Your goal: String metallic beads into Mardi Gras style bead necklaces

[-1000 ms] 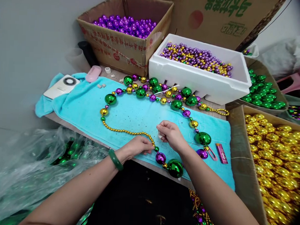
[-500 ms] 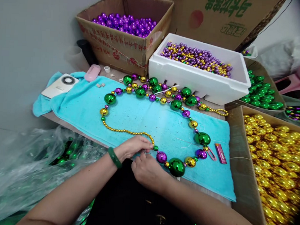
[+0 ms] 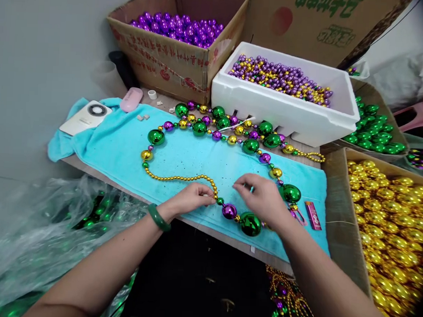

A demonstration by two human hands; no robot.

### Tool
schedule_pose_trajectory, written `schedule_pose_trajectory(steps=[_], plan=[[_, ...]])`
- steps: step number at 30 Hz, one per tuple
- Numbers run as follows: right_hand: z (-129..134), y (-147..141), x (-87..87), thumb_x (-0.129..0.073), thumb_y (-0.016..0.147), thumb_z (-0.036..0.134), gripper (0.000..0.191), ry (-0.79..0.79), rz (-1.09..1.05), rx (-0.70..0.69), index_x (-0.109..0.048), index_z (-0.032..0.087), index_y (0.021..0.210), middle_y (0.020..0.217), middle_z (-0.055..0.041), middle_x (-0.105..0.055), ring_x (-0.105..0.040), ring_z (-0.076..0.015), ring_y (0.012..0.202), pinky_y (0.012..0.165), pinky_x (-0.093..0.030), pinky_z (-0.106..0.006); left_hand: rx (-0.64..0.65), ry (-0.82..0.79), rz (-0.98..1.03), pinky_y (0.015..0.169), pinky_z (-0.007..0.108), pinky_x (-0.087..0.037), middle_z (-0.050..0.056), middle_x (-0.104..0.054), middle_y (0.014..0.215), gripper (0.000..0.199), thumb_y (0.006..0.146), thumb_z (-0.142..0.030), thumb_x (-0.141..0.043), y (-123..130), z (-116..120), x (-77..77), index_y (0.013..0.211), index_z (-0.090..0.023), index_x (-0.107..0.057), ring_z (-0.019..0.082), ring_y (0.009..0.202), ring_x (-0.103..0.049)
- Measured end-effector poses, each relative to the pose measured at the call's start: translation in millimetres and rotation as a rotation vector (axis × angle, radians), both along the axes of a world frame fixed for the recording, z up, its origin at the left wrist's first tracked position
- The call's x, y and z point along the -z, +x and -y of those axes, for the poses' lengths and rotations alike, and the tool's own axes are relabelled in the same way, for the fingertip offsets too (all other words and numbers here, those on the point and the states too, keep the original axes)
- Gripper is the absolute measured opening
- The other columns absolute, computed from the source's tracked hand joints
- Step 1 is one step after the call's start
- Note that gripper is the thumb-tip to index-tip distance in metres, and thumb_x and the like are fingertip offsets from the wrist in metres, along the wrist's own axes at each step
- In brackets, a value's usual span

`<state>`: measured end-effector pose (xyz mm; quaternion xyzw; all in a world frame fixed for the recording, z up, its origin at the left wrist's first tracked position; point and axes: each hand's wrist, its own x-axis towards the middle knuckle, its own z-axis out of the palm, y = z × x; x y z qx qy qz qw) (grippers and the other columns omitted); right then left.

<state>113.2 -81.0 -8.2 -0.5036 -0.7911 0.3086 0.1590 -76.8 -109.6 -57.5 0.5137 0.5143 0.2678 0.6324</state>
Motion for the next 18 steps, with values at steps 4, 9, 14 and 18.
schedule_pose_trajectory(steps=[4, 9, 14, 18], plan=[[-47, 7, 41.9, -0.061, 0.063, 0.017, 0.022, -0.868, -0.370, -0.095, -0.063, 0.015, 0.085, 0.081, -0.0026, -0.066, -0.050, -0.0087, 0.055, 0.051, -0.036, -0.022, -0.003, 0.113, -0.062, 0.058, 0.022, -0.034, -0.004, -0.051, 0.061, 0.012, 0.069, -0.027, -0.060, 3, -3, -12.2, 0.065, -0.015, -0.060, 0.009, 0.060, -0.044], [-41, -21, 73.5, -0.067, 0.053, 0.010, 0.027, -1.250, -0.676, -0.261, -0.056, 0.016, 0.076, 0.065, 0.0048, -0.056, -0.050, -0.0061, 0.057, 0.054, -0.038, -0.018, -0.081, 0.228, -0.109, 0.059, 0.022, -0.035, -0.003, -0.054, 0.062, 0.012, 0.071, -0.024, -0.058, 7, -3, -20.8, 0.063, -0.015, -0.061, 0.009, 0.061, -0.046], [-39, -29, 76.4, -0.075, 0.049, 0.018, 0.028, -1.310, -0.439, -0.335, -0.052, 0.015, 0.065, 0.052, 0.0066, -0.049, -0.048, -0.0079, 0.048, 0.052, -0.040, -0.023, -0.080, 0.277, -0.194, 0.061, 0.023, -0.039, -0.002, -0.056, 0.061, 0.015, 0.073, -0.021, -0.056, 9, 0, -19.7, 0.061, -0.016, -0.061, 0.012, 0.063, -0.051], [-54, -19, 70.7, -0.073, 0.054, 0.023, 0.020, -1.140, -0.394, -0.249, -0.059, 0.013, 0.066, 0.055, 0.0055, -0.054, -0.045, -0.0061, 0.050, 0.052, -0.035, -0.021, -0.119, 0.305, -0.282, 0.063, 0.023, -0.038, -0.002, -0.058, 0.063, 0.013, 0.072, -0.024, -0.057, 7, 0, -6.2, 0.064, -0.017, -0.064, 0.013, 0.066, -0.052]])
